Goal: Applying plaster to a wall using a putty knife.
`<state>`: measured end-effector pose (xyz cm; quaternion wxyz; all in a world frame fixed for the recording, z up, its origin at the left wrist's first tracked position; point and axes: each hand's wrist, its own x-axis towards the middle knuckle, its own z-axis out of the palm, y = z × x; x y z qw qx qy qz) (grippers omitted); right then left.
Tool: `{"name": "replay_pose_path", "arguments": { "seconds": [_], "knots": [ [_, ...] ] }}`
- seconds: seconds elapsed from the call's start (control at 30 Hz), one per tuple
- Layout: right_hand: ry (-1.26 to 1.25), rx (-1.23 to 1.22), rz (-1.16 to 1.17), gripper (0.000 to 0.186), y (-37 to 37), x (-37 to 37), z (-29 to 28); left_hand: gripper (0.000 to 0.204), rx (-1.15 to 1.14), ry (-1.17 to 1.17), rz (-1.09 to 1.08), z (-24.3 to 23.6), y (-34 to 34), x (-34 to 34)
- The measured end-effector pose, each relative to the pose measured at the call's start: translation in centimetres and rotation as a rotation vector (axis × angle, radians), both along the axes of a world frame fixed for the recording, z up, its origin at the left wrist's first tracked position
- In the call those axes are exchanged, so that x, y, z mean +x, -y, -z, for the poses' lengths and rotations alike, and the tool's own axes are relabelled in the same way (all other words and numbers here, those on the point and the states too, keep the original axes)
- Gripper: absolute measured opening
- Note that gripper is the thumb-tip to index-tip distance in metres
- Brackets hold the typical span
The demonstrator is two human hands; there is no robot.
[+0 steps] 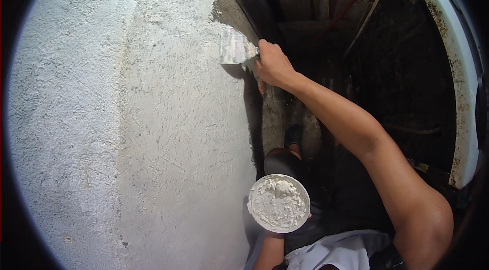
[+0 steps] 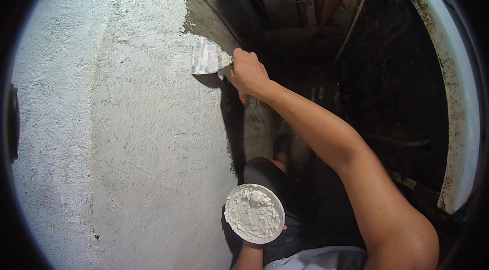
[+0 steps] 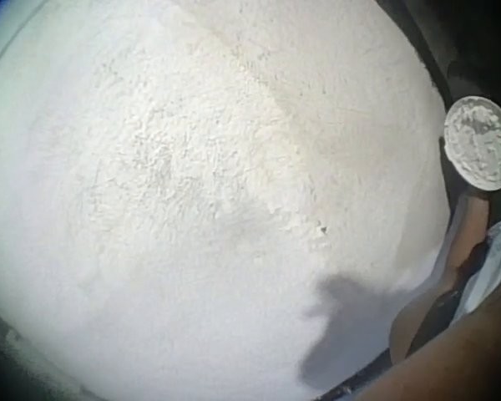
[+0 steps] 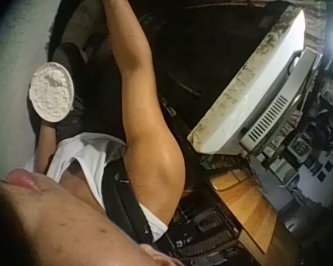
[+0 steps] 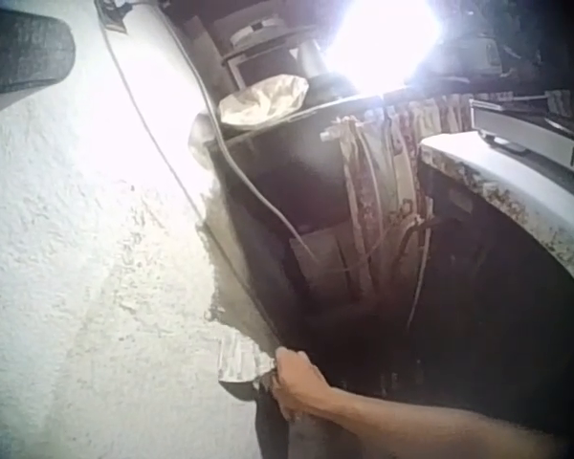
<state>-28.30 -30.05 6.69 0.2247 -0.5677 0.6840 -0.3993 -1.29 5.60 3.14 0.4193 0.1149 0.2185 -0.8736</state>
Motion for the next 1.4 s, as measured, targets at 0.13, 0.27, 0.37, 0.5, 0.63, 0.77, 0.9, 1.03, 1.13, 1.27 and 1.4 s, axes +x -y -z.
{"name": "replay_pose_path", "arguments": {
  "seconds": [0.13, 0.27, 0.37, 0.5, 0.63, 0.77, 0.9, 1.03, 1.13, 1.27, 1.4],
  "knots": [
    [0.024, 0.116, -0.017, 0.02, -0.4, -1.2, 0.4, 0.111, -0.393, 0.69, 0.252, -1.6, 0.7, -0.5],
    [0.108, -0.002, 0.008, 0.021, 0.1, -1.4, -1.5, 0.122, -0.116, 0.874, 0.231, -4.3, 2.0, -3.0],
    [0.098, -0.061, 0.014, 0.021, 0.9, 0.2, -3.8, 0.105, 0.113, 0.44, 0.052, -4.9, 2.1, -3.2],
    [0.069, -0.019, -0.091, 0.02, 1.7, 0.5, -3.1, 0.125, -0.415, 0.808, 0.128, 1.4, -0.8, 0.9],
    [0.039, 0.029, -0.105, 0.021, 1.1, -1.3, -0.9, 0.125, 0.003, 0.897, 0.268, -4.5, 2.0, -2.8],
    [0.104, 0.1, -0.089, 0.023, 0.4, -1.3, -2.0, 0.124, -0.151, 0.783, 0.223, -0.8, 0.2, 0.0],
    [0.075, -0.053, -0.088, 0.022, 1.3, -0.1, -4.6, 0.103, -0.382, 0.745, 0.205, -0.7, -0.1, -0.5],
    [0.007, 0.026, -0.147, 0.02, 1.7, -0.3, -3.5, 0.101, -0.269, 0.674, 0.148, 1.4, -0.9, 0.4],
    [-0.041, 0.06, -0.146, 0.018, 0.8, -2.1, -2.2, 0.099, -0.017, 0.07, 0.04, 1.9, -0.6, 0.7],
    [0.005, 0.107, -0.113, 0.019, 0.0, -2.8, -3.5, 0.092, 0.081, 0.051, 0.047, 1.4, -0.5, 0.6],
    [0.115, -0.015, -0.183, 0.021, 1.0, -0.4, -5.1, 0.092, 0.042, 0.061, 0.049, 2.2, -1.0, 1.4]
  ]
}}
